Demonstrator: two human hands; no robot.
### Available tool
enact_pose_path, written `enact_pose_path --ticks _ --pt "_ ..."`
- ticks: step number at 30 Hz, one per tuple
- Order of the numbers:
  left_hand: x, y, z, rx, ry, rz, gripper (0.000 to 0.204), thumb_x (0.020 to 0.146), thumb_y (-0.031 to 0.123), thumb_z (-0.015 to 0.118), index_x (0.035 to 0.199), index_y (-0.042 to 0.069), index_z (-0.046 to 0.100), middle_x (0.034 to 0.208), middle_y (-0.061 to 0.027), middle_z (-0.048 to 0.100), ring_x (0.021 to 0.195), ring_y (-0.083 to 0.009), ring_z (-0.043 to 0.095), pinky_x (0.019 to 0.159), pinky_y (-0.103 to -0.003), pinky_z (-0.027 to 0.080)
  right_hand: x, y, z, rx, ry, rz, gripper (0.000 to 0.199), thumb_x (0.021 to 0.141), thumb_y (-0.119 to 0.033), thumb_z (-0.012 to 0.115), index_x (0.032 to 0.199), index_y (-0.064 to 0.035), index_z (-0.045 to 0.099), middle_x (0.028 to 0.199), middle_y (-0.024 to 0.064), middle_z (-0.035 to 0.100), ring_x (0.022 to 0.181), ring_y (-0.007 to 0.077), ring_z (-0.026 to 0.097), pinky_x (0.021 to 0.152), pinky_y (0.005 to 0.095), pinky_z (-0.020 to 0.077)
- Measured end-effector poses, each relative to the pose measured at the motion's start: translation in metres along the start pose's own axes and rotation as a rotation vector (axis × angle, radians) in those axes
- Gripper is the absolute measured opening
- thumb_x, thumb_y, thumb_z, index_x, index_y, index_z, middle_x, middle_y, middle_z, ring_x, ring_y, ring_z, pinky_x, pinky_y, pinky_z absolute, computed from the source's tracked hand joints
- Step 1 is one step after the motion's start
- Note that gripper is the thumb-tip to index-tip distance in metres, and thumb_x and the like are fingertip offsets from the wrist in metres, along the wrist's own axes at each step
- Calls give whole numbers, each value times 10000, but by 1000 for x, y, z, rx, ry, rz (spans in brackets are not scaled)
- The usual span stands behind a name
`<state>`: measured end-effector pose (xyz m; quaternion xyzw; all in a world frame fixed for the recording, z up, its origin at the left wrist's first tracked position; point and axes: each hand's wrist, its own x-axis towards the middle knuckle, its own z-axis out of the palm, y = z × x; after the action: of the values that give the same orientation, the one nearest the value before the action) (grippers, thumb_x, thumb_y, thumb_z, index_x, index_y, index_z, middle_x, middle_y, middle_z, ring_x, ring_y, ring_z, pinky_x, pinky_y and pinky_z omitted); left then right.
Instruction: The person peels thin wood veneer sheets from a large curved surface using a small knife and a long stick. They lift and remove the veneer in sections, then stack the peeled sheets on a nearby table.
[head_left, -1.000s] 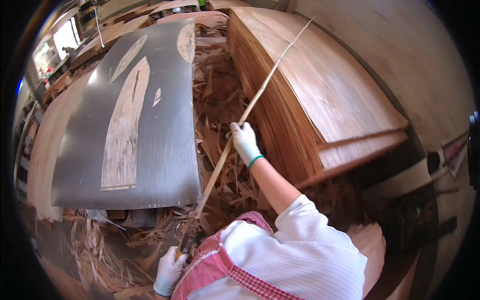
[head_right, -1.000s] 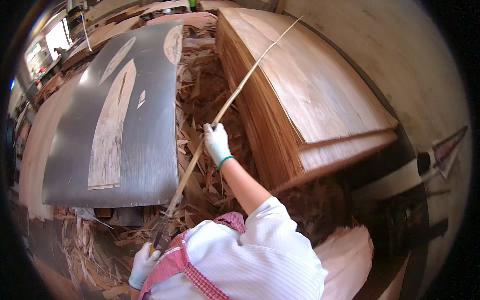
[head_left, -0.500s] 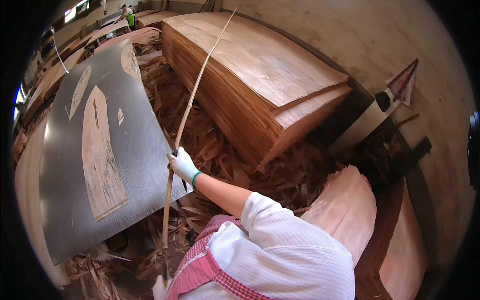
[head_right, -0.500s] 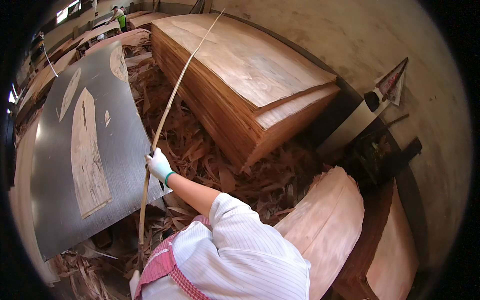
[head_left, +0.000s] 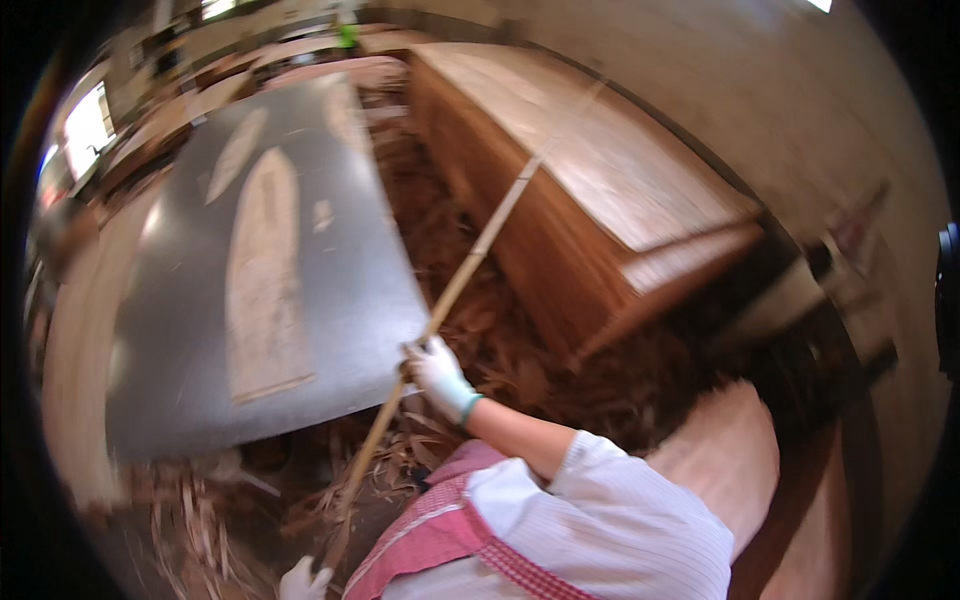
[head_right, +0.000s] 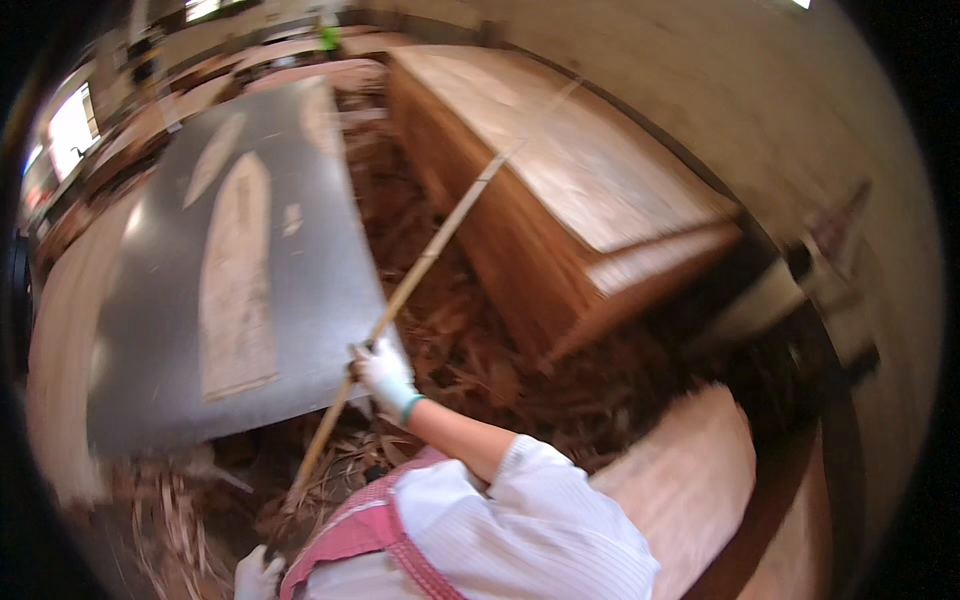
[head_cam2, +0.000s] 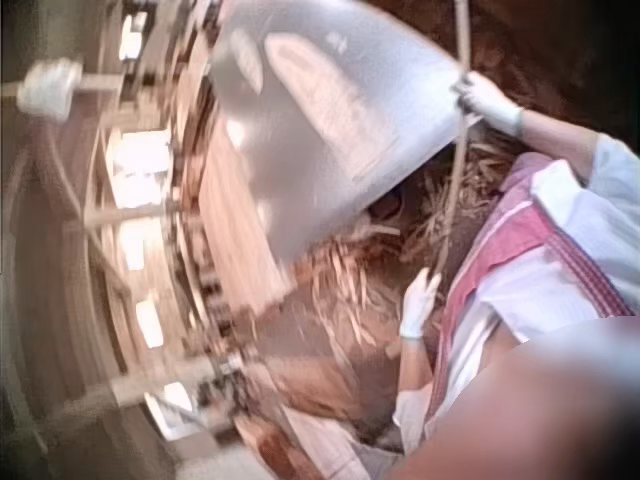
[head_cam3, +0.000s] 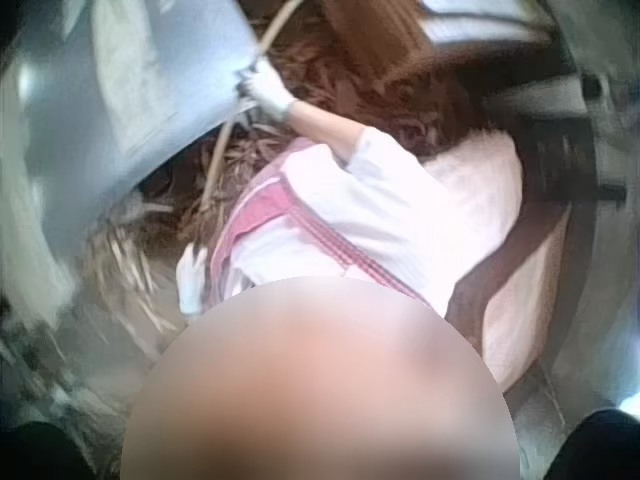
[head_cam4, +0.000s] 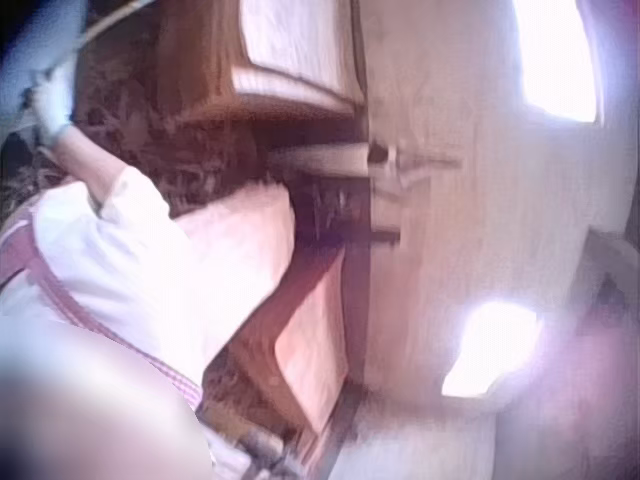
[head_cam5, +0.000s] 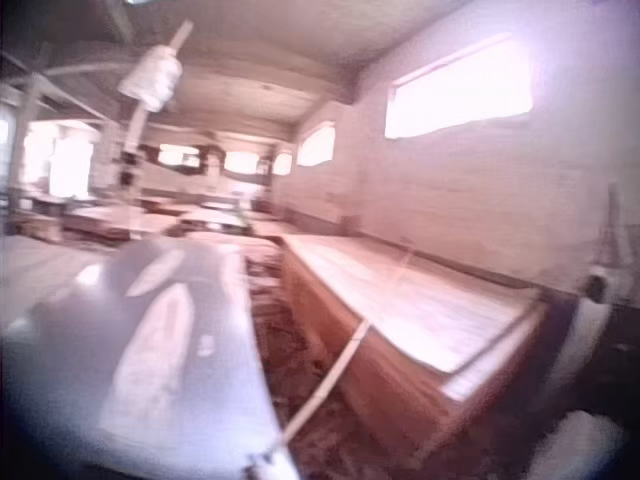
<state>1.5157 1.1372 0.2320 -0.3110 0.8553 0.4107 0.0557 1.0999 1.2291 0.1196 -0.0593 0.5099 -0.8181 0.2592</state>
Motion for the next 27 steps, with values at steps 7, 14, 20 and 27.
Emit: enact_pose_path --ticks 7,14,20,27 --pt "-37 -73 113 -775 -22 -386 204 901 176 543 1019 12 571 886 -187 611 775 -324 572 669 -386 441 37 -36 57 -457 1 -154 222 923 -217 538 973 -2 511 762 81 617 590 130 518 561 280 450" --pt "-94 -43 131 -834 179 -531 261 897 64 510 1145 -14 524 954 -135 599 737 -201 539 603 -277 407 -9 93 182 -583 -411 204 188 913 -202 573 966 -24 540 738 67 591 614 154 533 575 310 456" --pt "-161 -19 132 -846 348 -676 361 893 -32 482 1254 -35 484 1012 -90 589 704 -95 511 547 -184 378 -92 207 231 -673 -789 307 312 880 -226 608 1057 23 543 816 138 622 759 251 603 687 377 488" --pt "-275 -27 127 -178 371 -834 265 882 109 539 1126 5 552 930 -149 615 778 -251 567 645 -332 435 -186 171 197 -705 -969 562 459 924 -379 572 1144 20 522 984 123 628 856 224 595 747 354 481"
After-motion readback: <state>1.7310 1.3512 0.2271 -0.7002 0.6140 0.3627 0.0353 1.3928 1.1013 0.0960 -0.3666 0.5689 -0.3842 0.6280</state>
